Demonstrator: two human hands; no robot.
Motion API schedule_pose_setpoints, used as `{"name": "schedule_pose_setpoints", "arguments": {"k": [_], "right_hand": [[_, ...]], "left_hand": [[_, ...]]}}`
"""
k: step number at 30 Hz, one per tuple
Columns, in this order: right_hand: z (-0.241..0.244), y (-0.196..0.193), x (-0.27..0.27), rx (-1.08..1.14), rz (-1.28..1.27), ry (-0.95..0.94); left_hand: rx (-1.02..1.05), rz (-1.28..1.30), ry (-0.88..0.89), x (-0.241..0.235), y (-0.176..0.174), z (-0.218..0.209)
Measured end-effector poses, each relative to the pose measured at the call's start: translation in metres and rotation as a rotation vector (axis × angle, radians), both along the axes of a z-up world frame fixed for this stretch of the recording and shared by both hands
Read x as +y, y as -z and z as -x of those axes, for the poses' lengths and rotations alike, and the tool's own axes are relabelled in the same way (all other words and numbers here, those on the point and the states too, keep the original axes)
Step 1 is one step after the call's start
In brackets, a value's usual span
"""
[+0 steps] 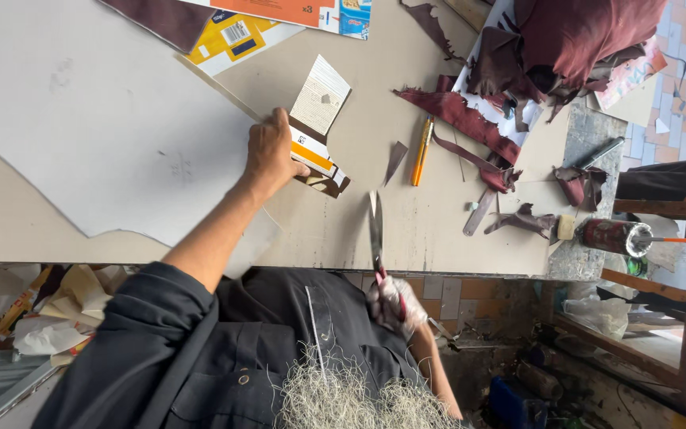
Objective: The person uses shears to cut a long strip of maroon fabric along a marked line on a worktable. They then handle a paper pattern, mark it with a pencil, and cut a cardboard template with shears. The person folds and stacks the cut fabric pieces on the table.
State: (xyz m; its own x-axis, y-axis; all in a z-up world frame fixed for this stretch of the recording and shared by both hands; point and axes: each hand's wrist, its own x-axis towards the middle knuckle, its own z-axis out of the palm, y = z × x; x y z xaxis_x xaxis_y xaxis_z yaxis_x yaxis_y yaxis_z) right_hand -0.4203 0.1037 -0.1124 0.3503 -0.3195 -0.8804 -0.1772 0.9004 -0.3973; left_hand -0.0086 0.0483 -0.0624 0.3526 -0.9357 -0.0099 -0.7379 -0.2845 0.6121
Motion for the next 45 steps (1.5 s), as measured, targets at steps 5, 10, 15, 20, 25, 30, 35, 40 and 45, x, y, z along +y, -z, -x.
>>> {"name": "schedule_pose_setpoints", "arguments": {"k": [5,10,15,20,25,30,35,40,45], "right_hand": [[0.009,-0.002,0.007,0.076,0.269,-0.501],[-0.014,-0.033,0.005,-0.17,0.523,-0.528],[-0.053,-0.065,-0.002,-0.067,0.478,-0.511],[-0.098,-0.077,0.005,-0.128,0.565,-0.449],[-0.133,-0.099,0.022,-0.228,0.627,-0.361],[-0.147,-0.127,0.024,-0.393,0.741,-0.397],[-0.155,-0.14,0.017,-0.348,0.725,-0.441],[-0.159,-0.147,0.019,-0.291,0.787,-0.445],[-0.163,-0.155,0.017,-0.306,0.802,-0.403]], "left_hand": [[0.495,0.101,0.266,-0.008,-0.021,-0.024],[0.997,0.025,0.373,-0.003,-0.069,-0.032],[0.776,0.036,0.285,0.007,-0.101,-0.043],[1.089,0.377,0.098,0.035,-0.111,-0.027],[1.068,0.33,-0.019,0.062,-0.11,0.002],[1.164,0.338,0.118,0.07,-0.119,-0.022],[1.058,0.351,0.258,0.073,-0.128,-0.028],[1.075,0.315,0.277,0.072,-0.131,-0.029],[1.047,0.283,0.272,0.068,-0.131,-0.028]]}}
